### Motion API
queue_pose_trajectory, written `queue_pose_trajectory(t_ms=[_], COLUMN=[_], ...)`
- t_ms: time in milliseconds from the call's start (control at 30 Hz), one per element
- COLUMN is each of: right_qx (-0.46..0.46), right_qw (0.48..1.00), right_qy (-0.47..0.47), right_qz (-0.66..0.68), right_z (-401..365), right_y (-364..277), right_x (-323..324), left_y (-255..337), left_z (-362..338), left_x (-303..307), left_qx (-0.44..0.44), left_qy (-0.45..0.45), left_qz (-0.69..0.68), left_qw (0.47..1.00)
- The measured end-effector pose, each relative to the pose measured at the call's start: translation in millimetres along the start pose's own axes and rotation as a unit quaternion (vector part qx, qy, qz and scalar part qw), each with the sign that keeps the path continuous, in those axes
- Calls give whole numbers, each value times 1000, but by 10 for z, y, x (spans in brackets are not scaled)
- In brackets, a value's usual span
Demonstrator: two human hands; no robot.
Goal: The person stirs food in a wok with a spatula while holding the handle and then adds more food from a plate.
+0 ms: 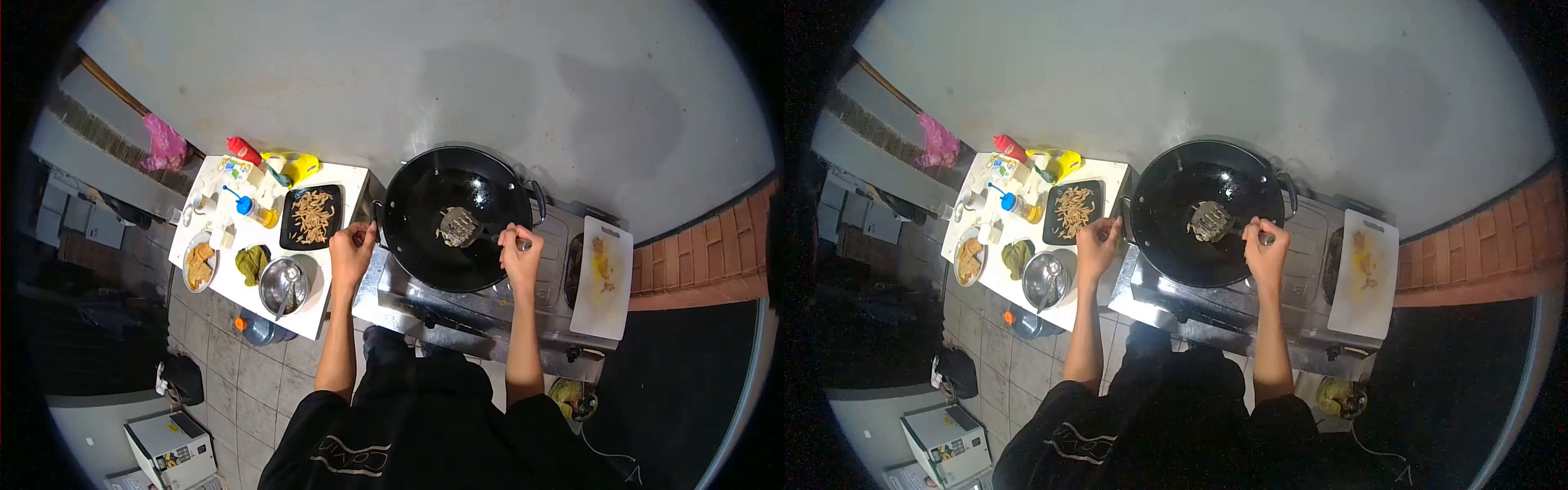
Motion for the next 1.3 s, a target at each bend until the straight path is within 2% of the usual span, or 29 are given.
queue_pose_trajectory(t_ms=[33,133,267,333,533,667,767,867,967,1000,1067,1100,1133,1200,1267,1300], right_qx=[110,143,127,-4,42,11,20,33,61,60,-39,-58,-60,47,40,-1], right_qw=[992,988,991,1000,997,997,996,994,991,991,989,989,989,992,992,991], right_qy=[53,58,34,17,54,59,87,95,111,112,137,130,131,102,102,118], right_qz=[9,-11,-34,-15,34,40,-25,-47,-45,-45,-28,-39,-40,-64,-61,-61], right_z=[16,25,106,83,71,-43,-97,-105,-143,-151,-189,-195,-185,-119,-125,-131], right_y=[-79,-34,-178,-111,-362,-221,-144,-51,-43,-92,-18,-75,5,-87,-170,-191], right_x=[15,36,-30,-57,76,27,-6,3,34,32,129,103,110,10,40,92], left_y=[9,40,142,133,20,-29,-3,13,38,49,49,44,41,58,22,-13], left_z=[-13,-8,5,15,49,75,82,87,77,85,82,81,77,83,92,90], left_x=[4,20,42,43,-14,-13,-1,-25,-21,-5,-2,-12,-20,-23,-30,-43], left_qx=[4,-6,-22,-28,-27,-29,-37,-8,-12,-20,-11,-3,-2,-13,-8,-2], left_qy=[1,9,19,21,10,13,12,-27,-25,-19,-22,-25,-26,-29,-28,-28], left_qz=[0,-5,-17,-24,-43,-54,-42,-15,-14,-8,-12,-16,-16,2,-2,-7], left_qw=[1000,1000,999,999,999,998,998,999,1000,1000,1000,1000,1000,1000,1000,1000])
Point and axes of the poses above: each hand's wrist, its own z-axis towards the middle knuckle, its own x-axis out of the back of the hand, y = z × x, the point moved 10 cm from there along z, towards the middle knuckle, and after that the axes turned 6 degrees about x, right-handed, at the moved point
